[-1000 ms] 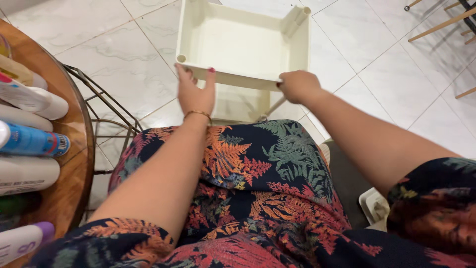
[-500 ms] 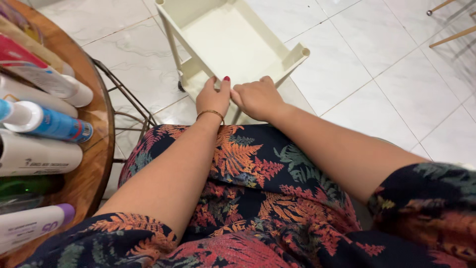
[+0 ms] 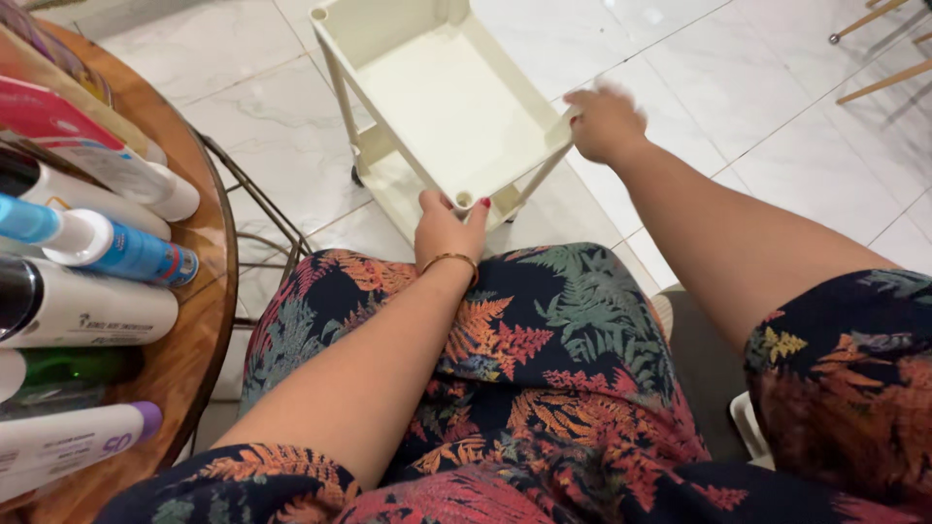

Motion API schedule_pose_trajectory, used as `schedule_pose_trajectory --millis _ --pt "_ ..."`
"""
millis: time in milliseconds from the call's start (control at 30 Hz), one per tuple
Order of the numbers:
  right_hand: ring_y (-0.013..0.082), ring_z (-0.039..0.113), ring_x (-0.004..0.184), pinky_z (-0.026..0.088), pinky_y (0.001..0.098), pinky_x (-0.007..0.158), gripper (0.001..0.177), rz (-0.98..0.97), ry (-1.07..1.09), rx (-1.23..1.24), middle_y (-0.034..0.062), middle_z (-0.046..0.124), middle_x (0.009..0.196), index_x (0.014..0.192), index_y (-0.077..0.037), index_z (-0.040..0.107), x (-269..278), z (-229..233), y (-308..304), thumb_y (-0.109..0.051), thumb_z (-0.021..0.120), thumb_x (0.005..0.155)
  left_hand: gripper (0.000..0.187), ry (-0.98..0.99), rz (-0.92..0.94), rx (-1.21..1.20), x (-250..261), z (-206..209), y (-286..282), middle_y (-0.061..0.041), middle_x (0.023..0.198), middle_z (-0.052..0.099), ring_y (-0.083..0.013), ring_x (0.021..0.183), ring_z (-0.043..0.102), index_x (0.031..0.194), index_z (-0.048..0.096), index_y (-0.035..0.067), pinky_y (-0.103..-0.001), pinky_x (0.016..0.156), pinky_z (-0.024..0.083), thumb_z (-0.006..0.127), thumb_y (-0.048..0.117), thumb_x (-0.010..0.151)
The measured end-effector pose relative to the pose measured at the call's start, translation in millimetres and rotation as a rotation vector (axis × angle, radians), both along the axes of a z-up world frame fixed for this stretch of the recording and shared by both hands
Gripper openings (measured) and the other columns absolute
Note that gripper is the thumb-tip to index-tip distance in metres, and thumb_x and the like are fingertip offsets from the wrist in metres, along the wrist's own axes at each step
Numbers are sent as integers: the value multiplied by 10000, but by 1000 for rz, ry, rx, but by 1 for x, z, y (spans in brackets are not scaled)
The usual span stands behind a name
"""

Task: The person assembles a white plastic storage cart by inserting white cylindrical poles into the cart's corner sockets. They use a patterned cloth to grip the poles while pushing them into place, repeating the process for each leg.

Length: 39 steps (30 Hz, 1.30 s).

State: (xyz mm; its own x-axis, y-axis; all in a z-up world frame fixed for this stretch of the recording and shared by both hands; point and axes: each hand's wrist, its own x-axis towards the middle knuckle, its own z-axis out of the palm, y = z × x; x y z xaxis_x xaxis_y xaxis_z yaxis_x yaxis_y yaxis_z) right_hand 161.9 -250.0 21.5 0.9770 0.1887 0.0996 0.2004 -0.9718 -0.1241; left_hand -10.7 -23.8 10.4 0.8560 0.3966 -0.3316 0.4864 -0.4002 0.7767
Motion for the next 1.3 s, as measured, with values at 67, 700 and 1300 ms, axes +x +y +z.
schedule_pose_trajectory --millis 67,700,1300 --pt "404 605 1159 480 522 983 310 -3 153 24 196 654 1263 1222 -176 715 -4 -2 -9 -203 542 967 527 -36 10 -19 3 -9 -2 -172 1045 737 -363 1008 715 1160 471 78 -450 898 545 756 409 867" --pt "299 727 972 587 386 851 423 206 237 562 174 715 1181 1305 -46 635 -186 85 39 -192 678 910 667 -173 -4 199 73 -60 -4 -194 1189 692 -374 1085 665 1251 593 70 -452 937 506 800 515 800" --pt "349 676 1012 536 417 891 636 -449 341 31 200 687 1110 1279 -104 642 -466 108 -293 -257 822 688 918 -90 203 296 26 26 9 -217 1430 368 -450 1234 520 1579 241 130 -508 960 491 758 418 877"
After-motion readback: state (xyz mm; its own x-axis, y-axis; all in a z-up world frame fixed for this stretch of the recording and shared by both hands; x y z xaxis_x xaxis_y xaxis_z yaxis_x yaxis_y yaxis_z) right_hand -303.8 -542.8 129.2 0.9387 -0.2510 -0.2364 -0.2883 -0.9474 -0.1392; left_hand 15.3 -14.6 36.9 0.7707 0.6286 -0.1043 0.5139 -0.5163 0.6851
